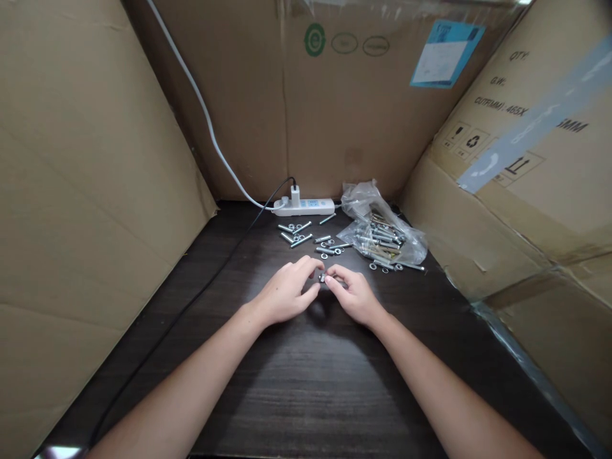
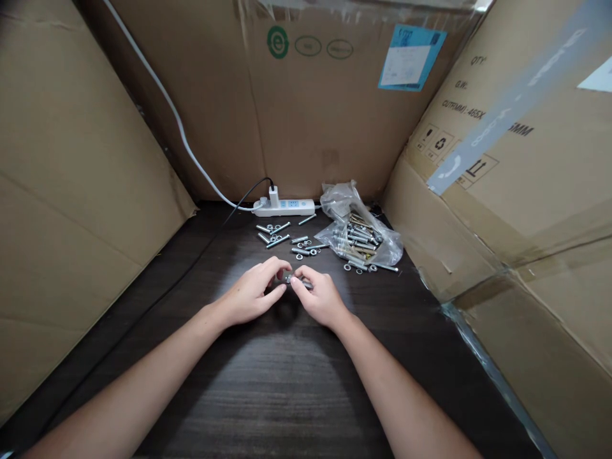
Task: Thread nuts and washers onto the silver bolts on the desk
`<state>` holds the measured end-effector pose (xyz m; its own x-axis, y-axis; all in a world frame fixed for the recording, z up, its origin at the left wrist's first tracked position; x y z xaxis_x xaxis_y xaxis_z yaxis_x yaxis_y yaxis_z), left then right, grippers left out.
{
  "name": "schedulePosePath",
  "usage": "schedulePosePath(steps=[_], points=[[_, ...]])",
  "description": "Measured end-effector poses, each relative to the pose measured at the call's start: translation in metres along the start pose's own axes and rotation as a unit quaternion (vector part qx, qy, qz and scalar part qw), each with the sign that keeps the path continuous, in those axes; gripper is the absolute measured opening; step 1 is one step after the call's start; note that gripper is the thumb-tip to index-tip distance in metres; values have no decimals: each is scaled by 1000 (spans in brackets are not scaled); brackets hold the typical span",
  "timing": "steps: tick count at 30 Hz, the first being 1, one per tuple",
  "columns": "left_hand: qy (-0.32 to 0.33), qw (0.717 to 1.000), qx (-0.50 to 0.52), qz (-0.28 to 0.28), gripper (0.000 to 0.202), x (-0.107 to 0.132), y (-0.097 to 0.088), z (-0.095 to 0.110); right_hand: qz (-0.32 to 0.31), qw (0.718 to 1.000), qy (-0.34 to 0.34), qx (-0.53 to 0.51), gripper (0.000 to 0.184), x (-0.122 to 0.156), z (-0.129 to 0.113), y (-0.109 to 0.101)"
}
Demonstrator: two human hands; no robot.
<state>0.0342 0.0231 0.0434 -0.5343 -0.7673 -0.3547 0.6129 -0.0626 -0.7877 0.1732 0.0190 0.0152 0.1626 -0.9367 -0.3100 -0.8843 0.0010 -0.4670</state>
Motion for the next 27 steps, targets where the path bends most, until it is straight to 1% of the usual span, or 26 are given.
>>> schedulePosePath(steps=[2, 5, 7, 9, 12, 14, 16, 17, 20, 21, 24, 27], points=[[-4, 1000, -5, -1, 16, -1, 1, -1, -2, 1000, -2, -3, 20, 0, -1, 0], [4, 1000, -13, -15, 22, -2, 4, -3, -4, 1000, 0, -6, 20, 0, -1, 1], [10, 1000, -11, -20, 19, -2, 5, -3, -5, 1000, 4, -3, 21, 0, 1, 1], [17, 1000, -6, -18, 15, -2, 5, -1, -3, 1000, 6, -1, 21, 0, 2, 0], [24, 1000, 1, -9, 18, -1, 1, 2, -3, 1000, 7, -7, 21, 0, 2, 0], [14, 1000, 4, 4, 18, 0, -1, 2, -4, 1000, 6, -14, 20, 0, 1, 1], [1, 1000, 5, 13, 15, -1, -1, 0, -3, 1000, 6, -16, 20, 0, 0, 1], [-1, 1000, 3, 10, 15, -1, 0, -1, -3, 1000, 6, -14, 21, 0, 0, 1], [5, 1000, 1, -14, 22, -2, 5, -3, -5, 1000, 6, -10, 21, 1, 0, 1], [7, 1000, 3, -18, 21, -1, 5, -3, -4, 1000, 7, -10, 21, 0, 1, 1], [11, 1000, 25, -16, 13, 0, 3, 0, -2, 1000, 7, -11, 20, 0, 2, 0], [-8, 999, 44, -3, 15, 1, 0, 1, -6, 1000, 10, -18, 20, -1, 2, 1]])
Point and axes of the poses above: each hand's wrist, its own x-axis away from the middle knuckle, its own y-axis out of the palm, z = x × y, the point moved 5 cm from there along -x, towards the middle knuckle, and after that the axes turned 8 degrees about z, right-handed, at the moved point
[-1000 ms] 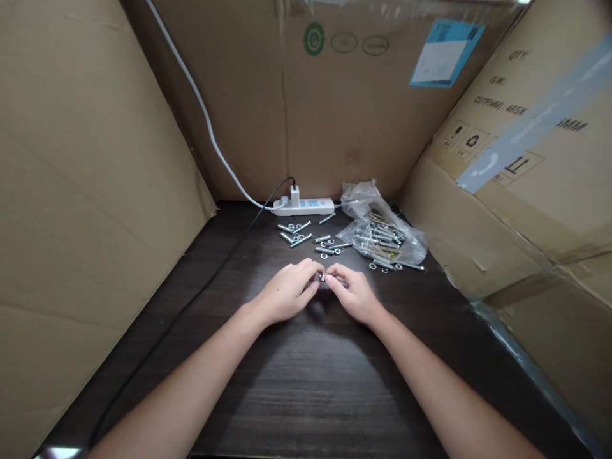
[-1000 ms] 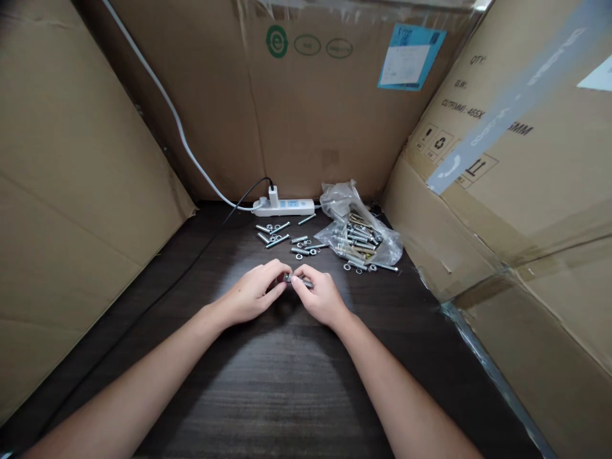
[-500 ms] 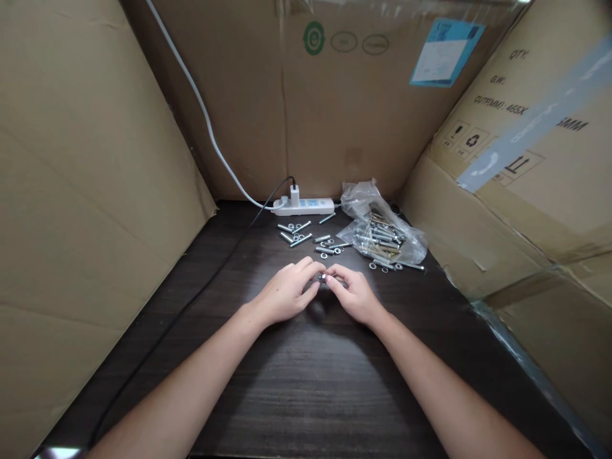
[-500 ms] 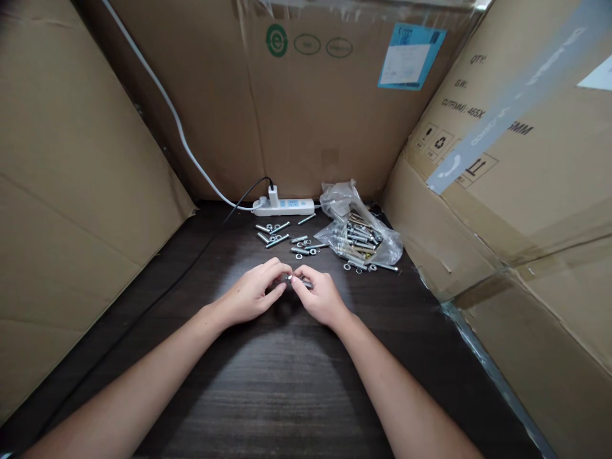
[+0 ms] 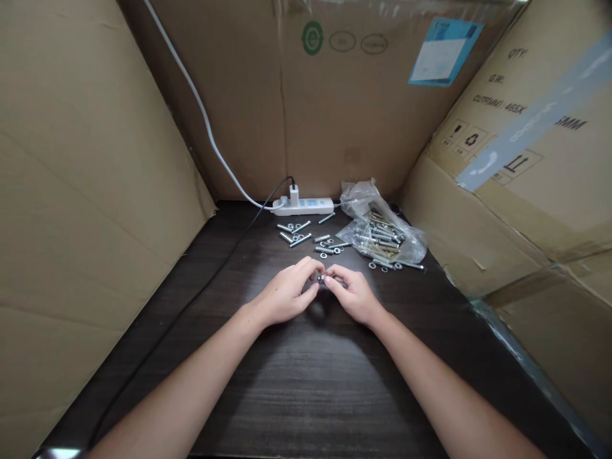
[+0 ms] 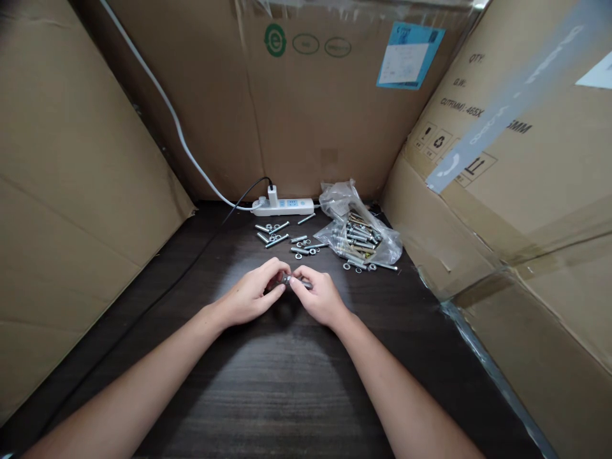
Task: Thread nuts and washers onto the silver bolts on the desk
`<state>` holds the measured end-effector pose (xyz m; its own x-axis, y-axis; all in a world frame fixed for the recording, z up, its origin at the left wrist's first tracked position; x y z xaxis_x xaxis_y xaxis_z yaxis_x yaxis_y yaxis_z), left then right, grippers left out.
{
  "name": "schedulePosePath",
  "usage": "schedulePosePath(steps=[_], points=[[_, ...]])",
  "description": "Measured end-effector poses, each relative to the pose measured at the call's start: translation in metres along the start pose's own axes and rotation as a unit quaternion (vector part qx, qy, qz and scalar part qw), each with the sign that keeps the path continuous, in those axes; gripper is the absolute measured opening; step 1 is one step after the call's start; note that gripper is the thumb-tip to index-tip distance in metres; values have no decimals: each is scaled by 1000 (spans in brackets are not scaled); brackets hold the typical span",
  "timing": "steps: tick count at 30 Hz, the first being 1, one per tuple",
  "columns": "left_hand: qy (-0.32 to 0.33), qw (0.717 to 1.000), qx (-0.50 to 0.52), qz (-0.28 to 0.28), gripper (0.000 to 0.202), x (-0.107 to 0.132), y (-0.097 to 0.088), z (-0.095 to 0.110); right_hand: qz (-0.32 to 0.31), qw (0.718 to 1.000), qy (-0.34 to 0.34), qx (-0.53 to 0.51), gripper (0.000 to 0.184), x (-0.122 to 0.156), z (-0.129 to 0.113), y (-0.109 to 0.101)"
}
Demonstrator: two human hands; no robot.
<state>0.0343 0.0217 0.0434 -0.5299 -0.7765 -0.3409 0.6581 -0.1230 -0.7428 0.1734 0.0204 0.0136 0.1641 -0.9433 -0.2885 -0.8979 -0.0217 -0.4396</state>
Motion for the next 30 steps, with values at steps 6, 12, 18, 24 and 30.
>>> schedulePosePath(steps=[6, 12, 18, 24, 30], points=[[-15, 1000, 14, -14, 23, -2, 6, -7, 5, 1000, 6, 6, 21, 0, 0, 0], [-17, 999, 49, -4, 15, 0, 8, -6, 10, 1000, 14, 2, 18, 0, 1, -1], [-42, 997, 61, 4, 19, 0, 8, -11, 9, 1000, 9, 3, 17, 1, -1, 0], [-20, 999, 28, 0, 21, -2, 9, -9, 13, 1000, 11, 10, 16, 1, 1, 0], [5, 1000, 12, 9, 15, 0, 3, 0, 13, 1000, 21, 6, 15, 0, 3, -1]])
Point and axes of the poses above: each hand's wrist, its own x-axis away from the middle knuckle, its own y-axis out of the palm, z = x × y, the point moved 5 cm from there along -x, towards the middle knuckle, and after that the axes turned 8 degrees about z, right-handed, at the moved point
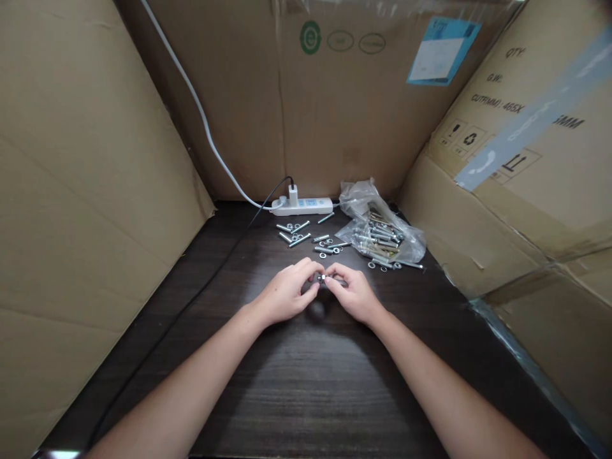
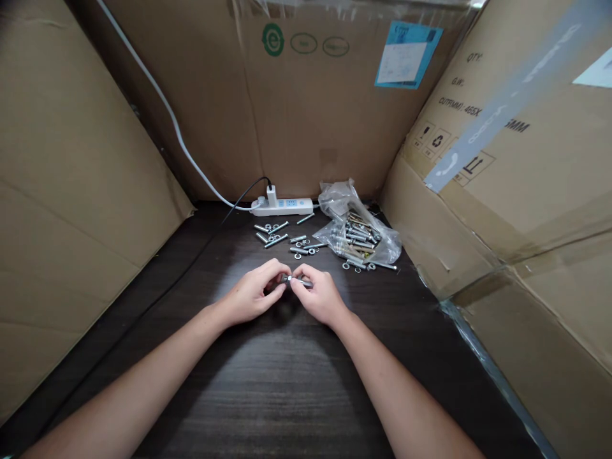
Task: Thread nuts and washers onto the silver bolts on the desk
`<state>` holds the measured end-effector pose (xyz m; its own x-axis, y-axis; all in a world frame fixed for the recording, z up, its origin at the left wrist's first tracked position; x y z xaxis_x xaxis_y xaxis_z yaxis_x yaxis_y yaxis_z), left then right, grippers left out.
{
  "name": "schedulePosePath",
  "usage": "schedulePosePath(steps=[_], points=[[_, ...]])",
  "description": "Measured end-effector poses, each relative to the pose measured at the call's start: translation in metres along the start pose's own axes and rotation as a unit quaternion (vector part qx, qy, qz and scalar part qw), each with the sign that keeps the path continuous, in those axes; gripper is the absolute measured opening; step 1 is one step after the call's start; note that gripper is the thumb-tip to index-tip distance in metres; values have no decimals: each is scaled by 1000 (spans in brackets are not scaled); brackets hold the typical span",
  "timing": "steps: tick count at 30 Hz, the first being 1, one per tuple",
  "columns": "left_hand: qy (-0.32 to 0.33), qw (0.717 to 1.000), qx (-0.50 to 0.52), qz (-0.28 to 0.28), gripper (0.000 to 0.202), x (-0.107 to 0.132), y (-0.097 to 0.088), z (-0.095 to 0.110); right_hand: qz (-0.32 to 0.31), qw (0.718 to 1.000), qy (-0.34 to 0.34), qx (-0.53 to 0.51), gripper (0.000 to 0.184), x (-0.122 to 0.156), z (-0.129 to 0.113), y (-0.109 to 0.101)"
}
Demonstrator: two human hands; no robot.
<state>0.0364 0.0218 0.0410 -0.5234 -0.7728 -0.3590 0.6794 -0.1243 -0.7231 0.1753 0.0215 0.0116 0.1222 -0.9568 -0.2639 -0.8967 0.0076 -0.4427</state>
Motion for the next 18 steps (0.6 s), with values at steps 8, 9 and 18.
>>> schedulePosePath(steps=[8, 9, 18], points=[[-12, 1000, -8, -9, 20, -2, 4, -5, 1, 1000, -13, -2, 19, 0, -2, -2], [-9, 1000, -12, -11, 19, -2, 4, -5, 3, 1000, -17, -3, 21, 0, -3, -2], [13, 1000, -4, 2, 17, 0, 0, 2, 0, 1000, -5, -25, 18, 1, -3, -2]])
Point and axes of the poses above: each hand's wrist, its own x-axis away from the middle knuckle, its own y-axis out of the palm, z = x × y, the point moved 5 cm from there along -x, towards the middle knuckle, and after that the axes turned 8 degrees about z, right-handed, at the moved point
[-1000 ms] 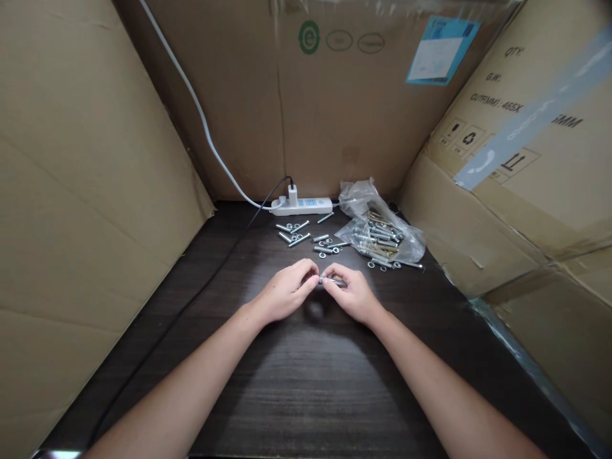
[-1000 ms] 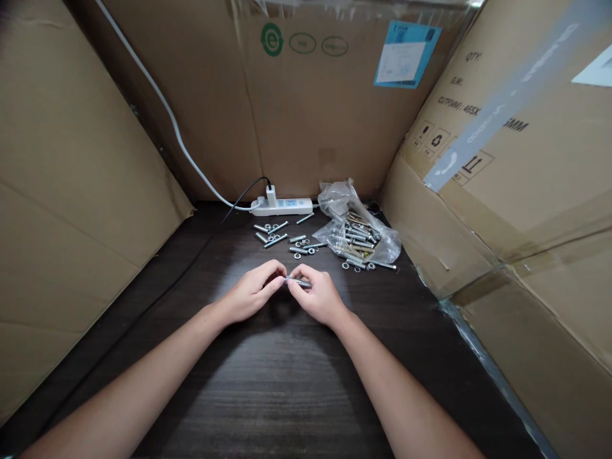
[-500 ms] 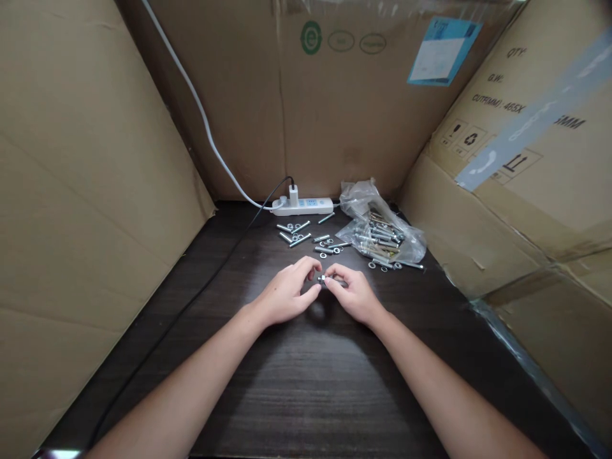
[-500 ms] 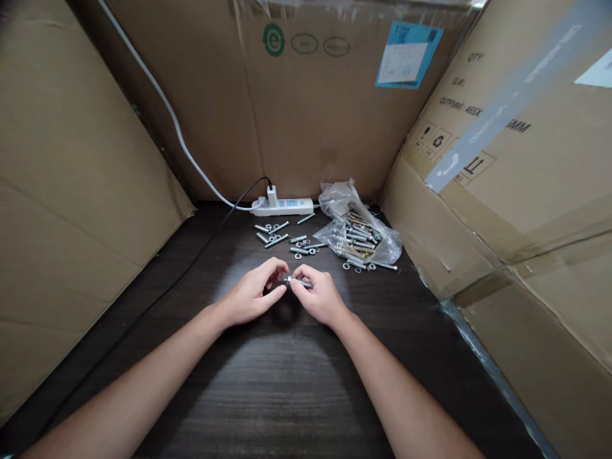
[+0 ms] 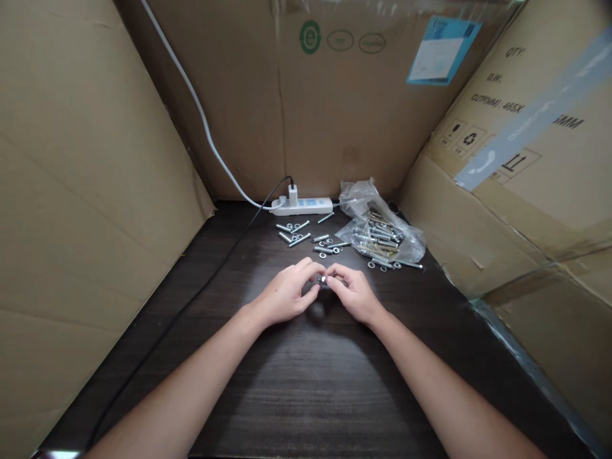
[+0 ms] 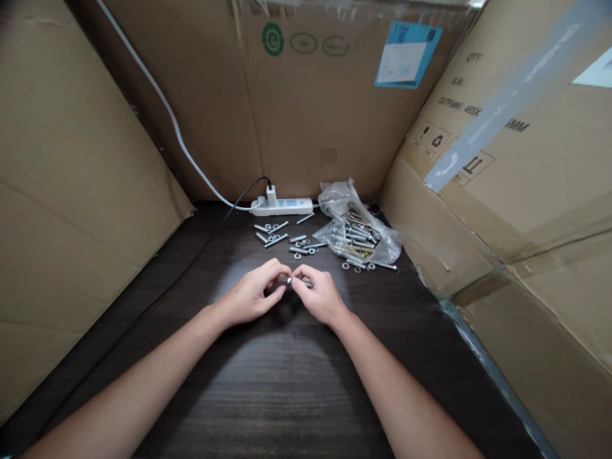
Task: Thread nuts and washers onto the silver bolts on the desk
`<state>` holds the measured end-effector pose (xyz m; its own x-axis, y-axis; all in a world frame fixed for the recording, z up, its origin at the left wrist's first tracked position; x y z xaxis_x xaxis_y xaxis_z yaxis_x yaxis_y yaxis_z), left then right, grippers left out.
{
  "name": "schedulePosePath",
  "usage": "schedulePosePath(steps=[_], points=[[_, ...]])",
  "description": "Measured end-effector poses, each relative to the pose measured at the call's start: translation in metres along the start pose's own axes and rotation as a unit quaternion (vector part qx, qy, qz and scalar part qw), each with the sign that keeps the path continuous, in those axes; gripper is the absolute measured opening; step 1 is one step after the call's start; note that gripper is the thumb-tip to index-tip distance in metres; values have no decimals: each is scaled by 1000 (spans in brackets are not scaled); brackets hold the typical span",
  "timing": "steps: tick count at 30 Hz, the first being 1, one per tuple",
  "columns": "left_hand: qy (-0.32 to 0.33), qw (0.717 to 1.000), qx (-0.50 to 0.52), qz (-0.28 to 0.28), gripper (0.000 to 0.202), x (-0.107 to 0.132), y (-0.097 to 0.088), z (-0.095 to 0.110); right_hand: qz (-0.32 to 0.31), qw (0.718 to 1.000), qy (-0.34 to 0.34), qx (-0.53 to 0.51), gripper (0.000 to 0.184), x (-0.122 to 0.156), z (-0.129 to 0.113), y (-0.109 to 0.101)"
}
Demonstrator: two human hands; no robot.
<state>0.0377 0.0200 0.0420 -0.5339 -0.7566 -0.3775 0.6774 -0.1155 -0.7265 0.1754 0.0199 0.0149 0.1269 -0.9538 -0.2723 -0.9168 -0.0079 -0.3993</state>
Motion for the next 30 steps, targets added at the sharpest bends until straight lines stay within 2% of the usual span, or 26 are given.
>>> schedulePosePath(steps=[3, 5, 10, 12, 16, 21, 23, 26, 30], points=[[-25, 1000, 5, 2, 20, 0, 0, -3, 0, 1000, 8, -1, 17, 0, 0, 1], [-35, 999, 3, -1, 14, 0, 0, -5, 1, 1000, 6, 4, 17, 0, 0, 0], [-14, 1000, 4, -23, 18, -1, 3, -3, 12, 1000, -1, 16, 22, -1, -1, -2], [-13, 1000, 19, -18, 14, -1, 2, -2, 17, 1000, 1, 22, 24, -1, 0, -2], [-33, 999, 26, 7, 21, 0, -2, -2, 20, 999, -3, 25, 25, -2, 2, -2], [-12, 1000, 10, -15, 17, -1, 3, -4, 14, 999, -10, 28, 24, -2, 2, -1], [-1, 1000, 16, -1, 13, -1, 2, -3, 14, 1000, -11, 26, 23, -2, 2, -1], [-5, 999, 24, 28, 23, -1, -2, -3, 14, 1000, -11, 23, 23, -2, 1, -1], [-4, 1000, 4, 0, 12, -2, 0, -2, 5, 999, -13, 29, 22, -1, 1, 0]])
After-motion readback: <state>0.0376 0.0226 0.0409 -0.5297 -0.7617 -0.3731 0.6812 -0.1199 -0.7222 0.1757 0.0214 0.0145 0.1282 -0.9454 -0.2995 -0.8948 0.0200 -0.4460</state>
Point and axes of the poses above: each hand's wrist, its own x-axis away from the middle knuckle, its own y-axis out of the palm, z = x × y, the point moved 5 cm from there along -x, towards the middle knuckle, and after that the axes turned 8 degrees about z, right-handed, at the moved point
